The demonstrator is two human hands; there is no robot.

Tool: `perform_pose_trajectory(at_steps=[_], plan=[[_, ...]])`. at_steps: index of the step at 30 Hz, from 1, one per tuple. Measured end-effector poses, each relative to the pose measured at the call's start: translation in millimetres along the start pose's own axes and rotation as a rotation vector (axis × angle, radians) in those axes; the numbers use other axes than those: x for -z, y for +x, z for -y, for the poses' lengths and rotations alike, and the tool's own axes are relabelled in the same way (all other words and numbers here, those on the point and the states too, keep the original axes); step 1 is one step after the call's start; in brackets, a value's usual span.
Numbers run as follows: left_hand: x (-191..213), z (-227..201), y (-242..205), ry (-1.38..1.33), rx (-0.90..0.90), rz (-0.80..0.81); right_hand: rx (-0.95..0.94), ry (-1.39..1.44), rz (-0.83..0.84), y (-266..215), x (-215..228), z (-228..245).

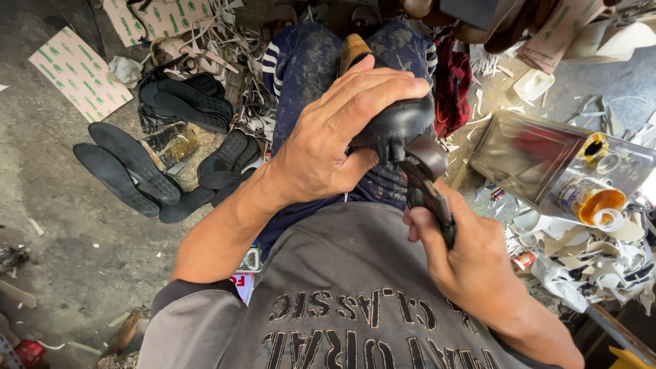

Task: The person sits on the floor and repairs a black sandal by hammering the sole and heel area. They use a hammer to tap the shoe and a pair of pliers to adjust the heel part, occasionally turning the shoe over to work on different sides.

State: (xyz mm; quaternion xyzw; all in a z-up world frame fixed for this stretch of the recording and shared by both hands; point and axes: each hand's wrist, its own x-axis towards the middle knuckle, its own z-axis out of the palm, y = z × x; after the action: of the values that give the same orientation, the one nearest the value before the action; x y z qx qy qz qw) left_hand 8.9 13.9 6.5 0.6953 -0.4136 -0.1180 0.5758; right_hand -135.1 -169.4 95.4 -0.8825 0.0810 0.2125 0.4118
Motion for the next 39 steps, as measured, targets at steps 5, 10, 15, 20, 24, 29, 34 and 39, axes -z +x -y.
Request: perform_pose_trajectory(at_steps=[5, 10, 15, 20, 24, 29, 34, 39], plan=[[1.1, 5.4, -0.8, -0.058, 0.025, -0.017, 0.19, -0.102, -0.191, 12.3, -18.8, -15.3], [3.1, 4.6, 3.7, -0.057, 0.023, -0.001, 0.241, -0.111, -0.261, 19.3, -25.4, -27.1], [2.9, 0.0, -0.6, -0.039, 0.022, 0.0, 0.236, -0.101, -0.27, 7.1, -27.0, -32.4], [-7.4, -10.4, -8.1, 0.087, -0.087, 0.014, 0.24, -0.26, -0.183, -20.3, -28.9, -53.6], [-13.0, -21.6, -16.3, 0.105, 0.018, 0.037, 0.24, -0.281, -0.218, -15.2, -33.1, -60.4], [-9.1, -60.0, -8.3, -0.129, 0.359, 0.059, 0.26, -0.258, -0.224, -13.2, -36.0, -69.8], [-21.0, -69.6, -7.4, -0.065, 0.431, -0.113, 0.293, -0.277, -0.237, -8.4, -40.4, -69.5], [-17.8, -68.7, -8.2, -0.07, 0.443, -0.113, 0.312, -0.27, -0.234, -3.3, -41.2, -69.2]])
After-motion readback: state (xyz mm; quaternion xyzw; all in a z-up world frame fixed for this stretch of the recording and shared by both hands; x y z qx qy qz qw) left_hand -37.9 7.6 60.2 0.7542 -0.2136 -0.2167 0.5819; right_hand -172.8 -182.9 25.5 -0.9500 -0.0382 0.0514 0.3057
